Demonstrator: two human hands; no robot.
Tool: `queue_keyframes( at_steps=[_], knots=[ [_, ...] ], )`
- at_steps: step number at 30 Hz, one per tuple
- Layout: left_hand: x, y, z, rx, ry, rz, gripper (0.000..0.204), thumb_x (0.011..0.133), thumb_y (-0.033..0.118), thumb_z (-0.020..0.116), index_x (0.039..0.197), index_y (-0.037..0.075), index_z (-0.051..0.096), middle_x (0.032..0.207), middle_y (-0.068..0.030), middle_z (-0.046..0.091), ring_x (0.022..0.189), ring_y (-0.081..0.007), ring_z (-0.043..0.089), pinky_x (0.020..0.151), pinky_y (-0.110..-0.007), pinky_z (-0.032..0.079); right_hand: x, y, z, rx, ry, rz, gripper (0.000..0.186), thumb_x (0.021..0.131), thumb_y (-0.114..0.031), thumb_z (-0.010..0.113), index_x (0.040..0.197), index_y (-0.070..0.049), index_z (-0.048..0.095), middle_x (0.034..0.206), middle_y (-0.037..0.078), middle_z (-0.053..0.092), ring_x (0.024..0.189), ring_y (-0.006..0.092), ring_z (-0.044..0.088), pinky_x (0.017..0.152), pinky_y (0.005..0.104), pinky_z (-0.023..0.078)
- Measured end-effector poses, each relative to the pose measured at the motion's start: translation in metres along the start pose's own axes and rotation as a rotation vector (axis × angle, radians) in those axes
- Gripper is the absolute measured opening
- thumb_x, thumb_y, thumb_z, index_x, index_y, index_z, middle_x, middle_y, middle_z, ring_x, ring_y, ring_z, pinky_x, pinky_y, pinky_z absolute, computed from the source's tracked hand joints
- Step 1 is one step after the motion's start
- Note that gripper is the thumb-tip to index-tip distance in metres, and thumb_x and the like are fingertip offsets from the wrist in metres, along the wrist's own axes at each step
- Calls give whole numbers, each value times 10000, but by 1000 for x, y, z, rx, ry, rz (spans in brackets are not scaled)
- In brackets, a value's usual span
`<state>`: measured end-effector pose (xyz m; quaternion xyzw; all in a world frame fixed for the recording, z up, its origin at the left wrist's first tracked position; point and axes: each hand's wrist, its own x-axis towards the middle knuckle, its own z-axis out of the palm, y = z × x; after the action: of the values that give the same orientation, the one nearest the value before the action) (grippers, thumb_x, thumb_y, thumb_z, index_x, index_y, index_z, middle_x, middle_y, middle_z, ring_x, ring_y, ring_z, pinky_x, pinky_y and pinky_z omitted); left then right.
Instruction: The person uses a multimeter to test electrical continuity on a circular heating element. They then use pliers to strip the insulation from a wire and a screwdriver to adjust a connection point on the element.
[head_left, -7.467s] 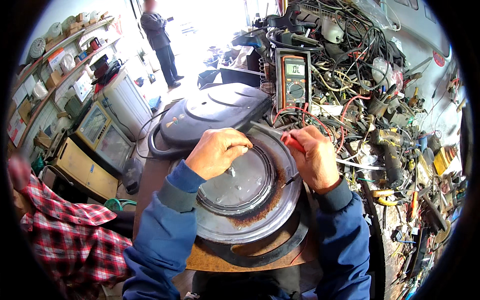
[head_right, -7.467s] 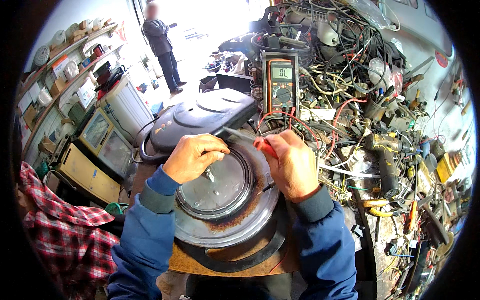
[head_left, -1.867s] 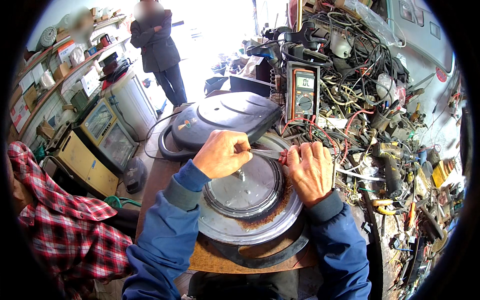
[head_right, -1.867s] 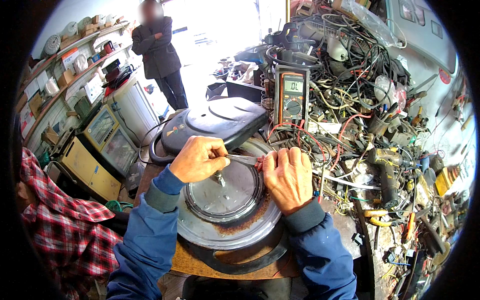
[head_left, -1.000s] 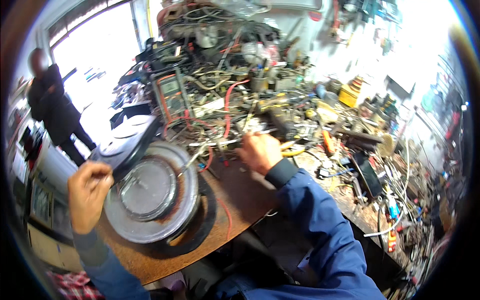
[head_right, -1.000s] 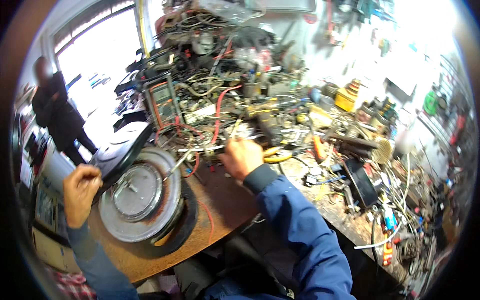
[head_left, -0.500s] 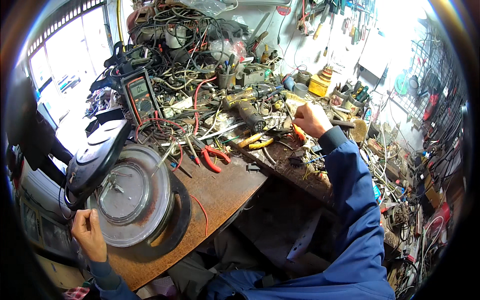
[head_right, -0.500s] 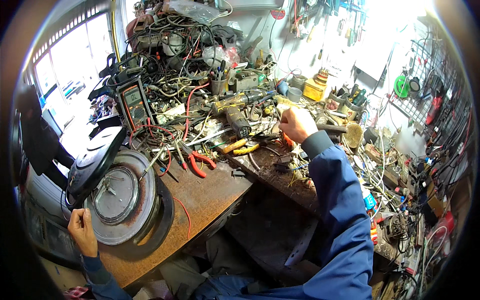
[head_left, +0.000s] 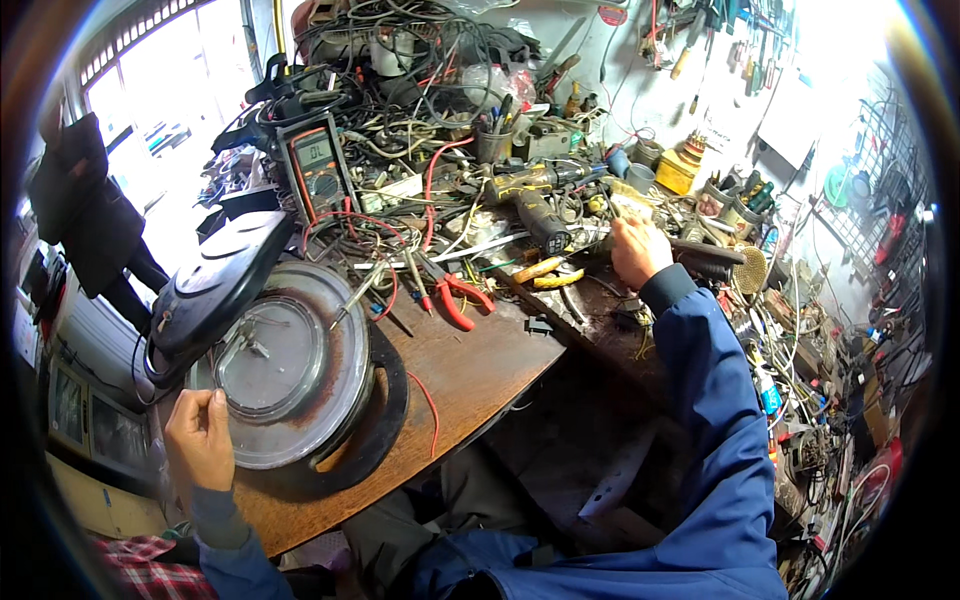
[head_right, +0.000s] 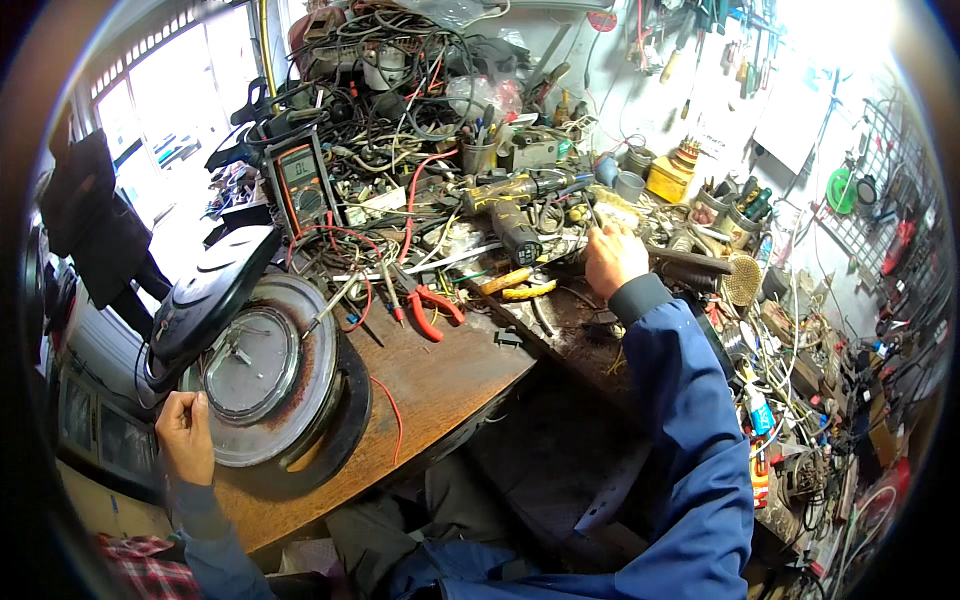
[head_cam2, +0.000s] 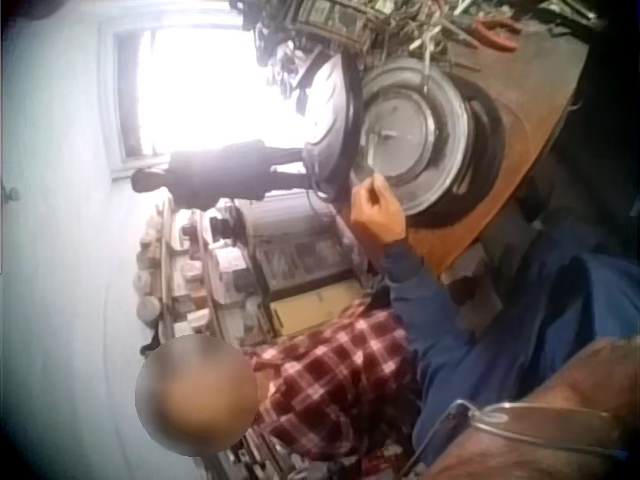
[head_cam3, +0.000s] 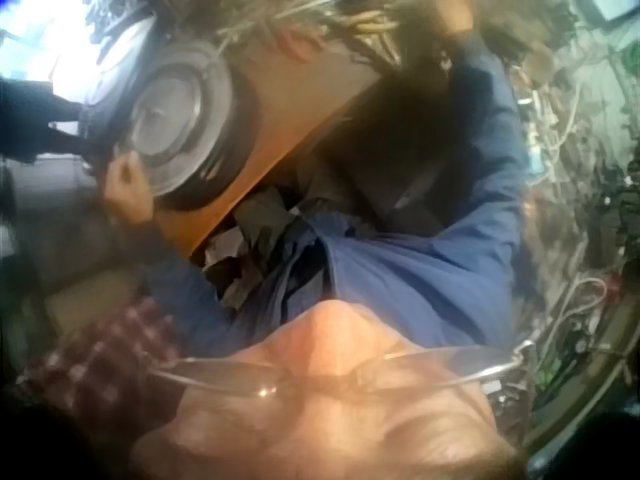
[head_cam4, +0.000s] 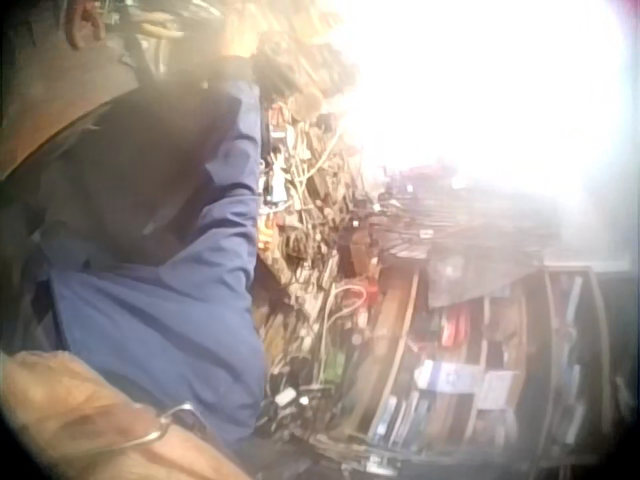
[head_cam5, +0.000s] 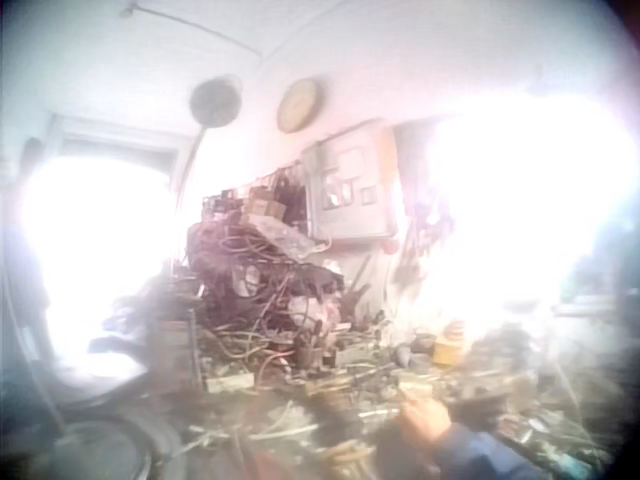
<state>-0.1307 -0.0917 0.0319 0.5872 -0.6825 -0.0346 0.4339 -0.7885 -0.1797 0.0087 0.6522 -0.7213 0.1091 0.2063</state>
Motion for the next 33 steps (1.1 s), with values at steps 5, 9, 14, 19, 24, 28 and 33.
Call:
queue_keyframes(
  at_steps=[5,9,14,19,24,28,33],
  knots=[
    [-3,6,-4,57,43,12,122,994,40,686,918,-34,626,812,-121,599,727,-204,583,684,-350,478,11,1,7,90,-144,166,215,886,-163,635,891,34,721,952,286,747,939,477,733,864,542,592],
    [-7,4,-7,65,104,74,130,964,33,693,868,-29,630,787,-135,607,701,-255,599,665,-365,486,20,10,16,108,-219,173,248,861,-182,669,1025,4,681,1001,306,730,1009,499,711,885,552,574],
    [7,1,8,-35,158,110,117,900,54,757,848,-19,682,757,-136,649,679,-218,641,645,-349,500,13,77,-3,-67,398,41,228,866,-131,724,1072,-54,662,935,216,722,870,460,712,754,572,558],
    [10,5,-3,-113,120,48,99,925,51,771,896,-14,703,796,-99,694,689,-149,674,615,-306,522,64,-10,-118,476,362,-97,165,908,-38,710,1034,39,637,968,153,695,738,241,660,707,370,530],
    [61,-1,-31,-216,-88,20,227,962,93,759,1160,-2,697,1021,-53,738,864,-97,688,705,-268,557,79,-165,-220,863,-35,-321,95,896,-7,715,976,33,679,929,79,705,785,132,703,681,277,535],
    [105,17,-40,-85,-145,180,588,882,113,837,1426,26,631,1308,-134,715,867,-140,691,687,-297,580,98,-265,-254,759,-111,-699,149,910,-69,822,931,21,705,848,89,719,784,177,749,690,296,616],
    [119,13,-20,-88,-124,368,554,890,181,794,1381,-2,614,1146,-228,703,832,-295,723,744,-430,567,118,-348,-265,693,-57,-1030,151,877,24,837,935,-1,700,862,37,686,739,71,684,657,244,604]
  ],
)
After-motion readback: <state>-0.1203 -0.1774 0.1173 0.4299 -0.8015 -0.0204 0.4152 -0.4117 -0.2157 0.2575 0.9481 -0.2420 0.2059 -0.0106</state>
